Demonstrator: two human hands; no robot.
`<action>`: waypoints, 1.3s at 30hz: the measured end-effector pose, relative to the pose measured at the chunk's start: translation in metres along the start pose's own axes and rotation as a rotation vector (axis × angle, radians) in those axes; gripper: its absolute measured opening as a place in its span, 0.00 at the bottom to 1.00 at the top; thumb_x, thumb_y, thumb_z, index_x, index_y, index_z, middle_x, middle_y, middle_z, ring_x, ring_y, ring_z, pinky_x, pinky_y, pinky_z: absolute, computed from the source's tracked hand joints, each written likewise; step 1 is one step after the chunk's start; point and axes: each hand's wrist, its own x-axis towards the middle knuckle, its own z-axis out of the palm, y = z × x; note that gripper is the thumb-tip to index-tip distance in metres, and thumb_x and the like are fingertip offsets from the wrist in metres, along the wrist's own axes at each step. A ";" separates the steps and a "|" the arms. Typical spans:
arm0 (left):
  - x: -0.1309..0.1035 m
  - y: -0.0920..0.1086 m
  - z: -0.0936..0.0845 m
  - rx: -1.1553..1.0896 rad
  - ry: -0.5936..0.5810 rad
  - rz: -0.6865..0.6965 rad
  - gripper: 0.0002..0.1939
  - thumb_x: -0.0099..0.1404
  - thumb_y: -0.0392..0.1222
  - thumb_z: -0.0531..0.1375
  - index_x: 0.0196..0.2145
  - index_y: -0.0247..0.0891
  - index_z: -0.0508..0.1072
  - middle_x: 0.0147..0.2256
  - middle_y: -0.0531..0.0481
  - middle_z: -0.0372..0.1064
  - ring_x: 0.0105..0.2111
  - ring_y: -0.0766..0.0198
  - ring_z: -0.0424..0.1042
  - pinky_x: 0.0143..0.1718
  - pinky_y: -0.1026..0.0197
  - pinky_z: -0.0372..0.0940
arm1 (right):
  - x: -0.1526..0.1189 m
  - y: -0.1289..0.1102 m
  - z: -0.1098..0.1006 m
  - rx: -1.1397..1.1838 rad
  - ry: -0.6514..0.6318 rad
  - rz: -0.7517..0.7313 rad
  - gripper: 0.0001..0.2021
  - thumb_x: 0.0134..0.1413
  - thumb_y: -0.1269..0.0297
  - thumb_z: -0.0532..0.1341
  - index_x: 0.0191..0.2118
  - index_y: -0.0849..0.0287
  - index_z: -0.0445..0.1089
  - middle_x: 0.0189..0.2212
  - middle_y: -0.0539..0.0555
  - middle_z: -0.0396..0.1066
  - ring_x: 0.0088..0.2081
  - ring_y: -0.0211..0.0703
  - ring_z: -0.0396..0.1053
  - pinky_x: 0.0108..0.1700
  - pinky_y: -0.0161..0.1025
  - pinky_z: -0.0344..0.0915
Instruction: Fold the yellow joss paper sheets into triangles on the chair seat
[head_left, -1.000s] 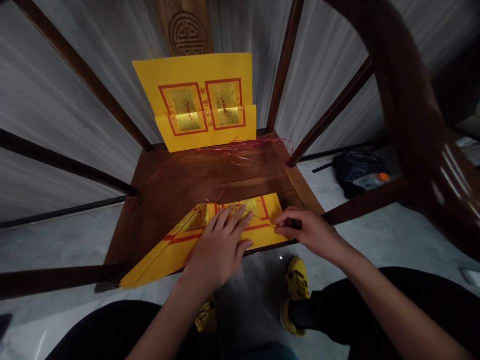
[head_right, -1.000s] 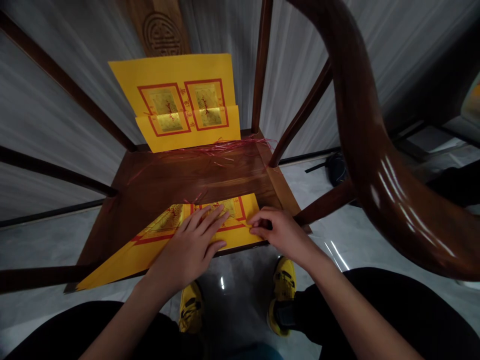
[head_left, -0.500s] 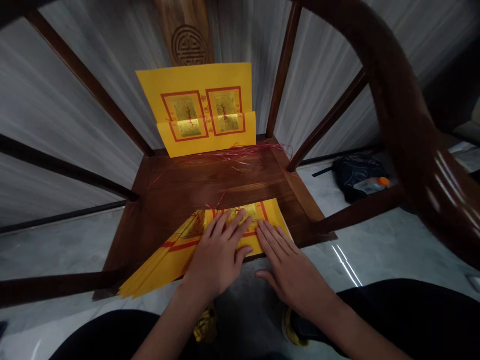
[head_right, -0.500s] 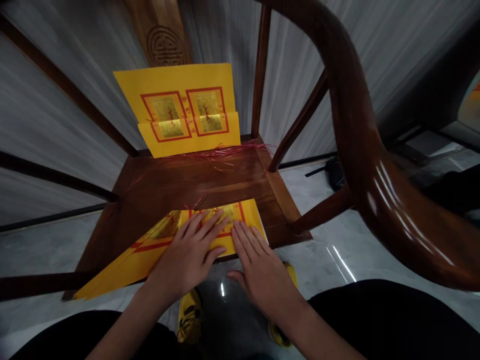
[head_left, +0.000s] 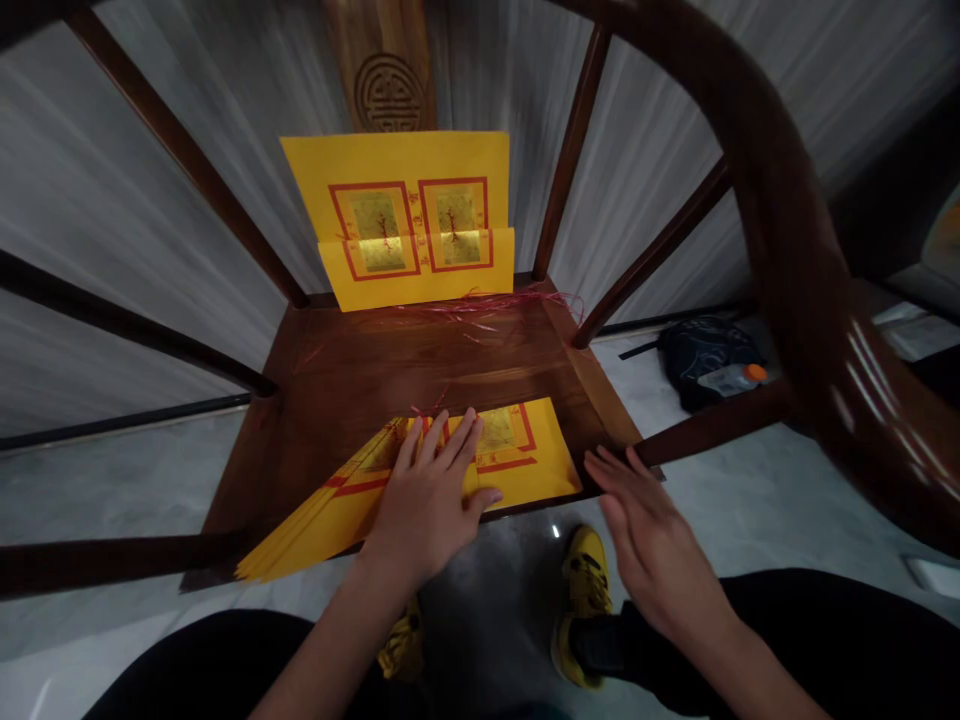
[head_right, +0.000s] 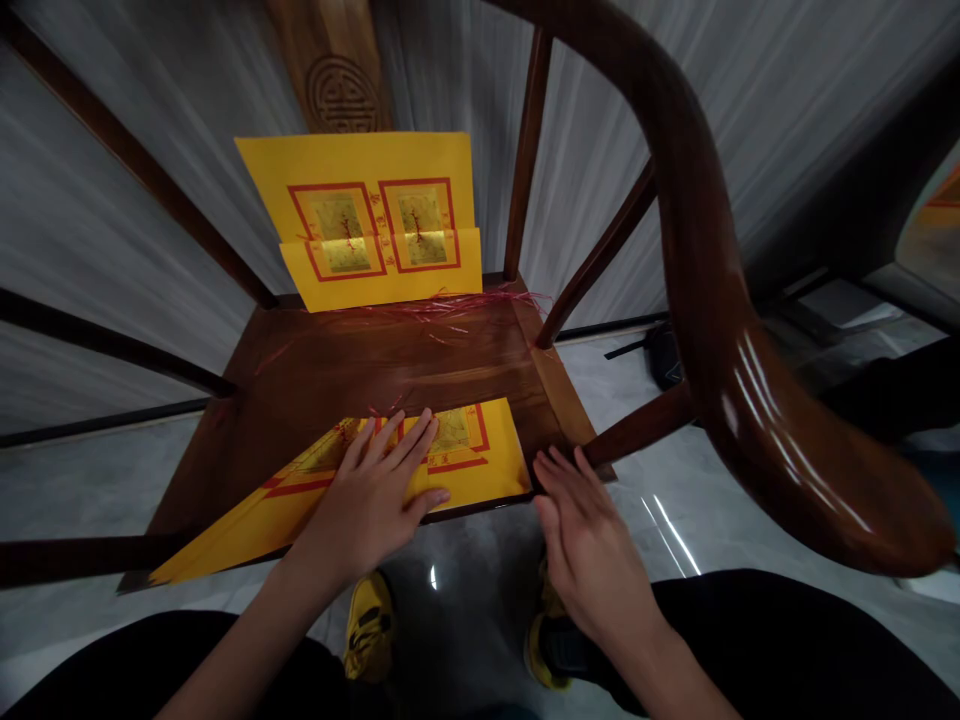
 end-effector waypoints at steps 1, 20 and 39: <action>0.000 0.000 0.000 0.002 -0.005 0.001 0.40 0.80 0.61 0.57 0.79 0.39 0.55 0.79 0.51 0.49 0.78 0.38 0.52 0.78 0.31 0.49 | 0.004 0.000 -0.003 0.083 0.066 0.084 0.21 0.80 0.59 0.51 0.69 0.53 0.70 0.64 0.61 0.77 0.68 0.61 0.71 0.70 0.69 0.66; 0.014 -0.003 -0.018 -0.213 0.006 0.077 0.35 0.74 0.44 0.67 0.75 0.51 0.65 0.80 0.48 0.47 0.78 0.41 0.50 0.76 0.29 0.49 | 0.062 -0.047 -0.006 0.382 -0.303 0.120 0.18 0.75 0.56 0.61 0.30 0.51 0.71 0.24 0.47 0.74 0.31 0.45 0.71 0.40 0.44 0.67; -0.070 -0.115 -0.087 -0.655 0.186 -0.168 0.18 0.74 0.35 0.58 0.28 0.42 0.81 0.50 0.47 0.84 0.49 0.53 0.81 0.54 0.49 0.72 | 0.057 -0.086 0.081 -0.224 -0.278 -0.519 0.33 0.78 0.55 0.57 0.81 0.44 0.51 0.82 0.62 0.44 0.59 0.65 0.71 0.56 0.62 0.73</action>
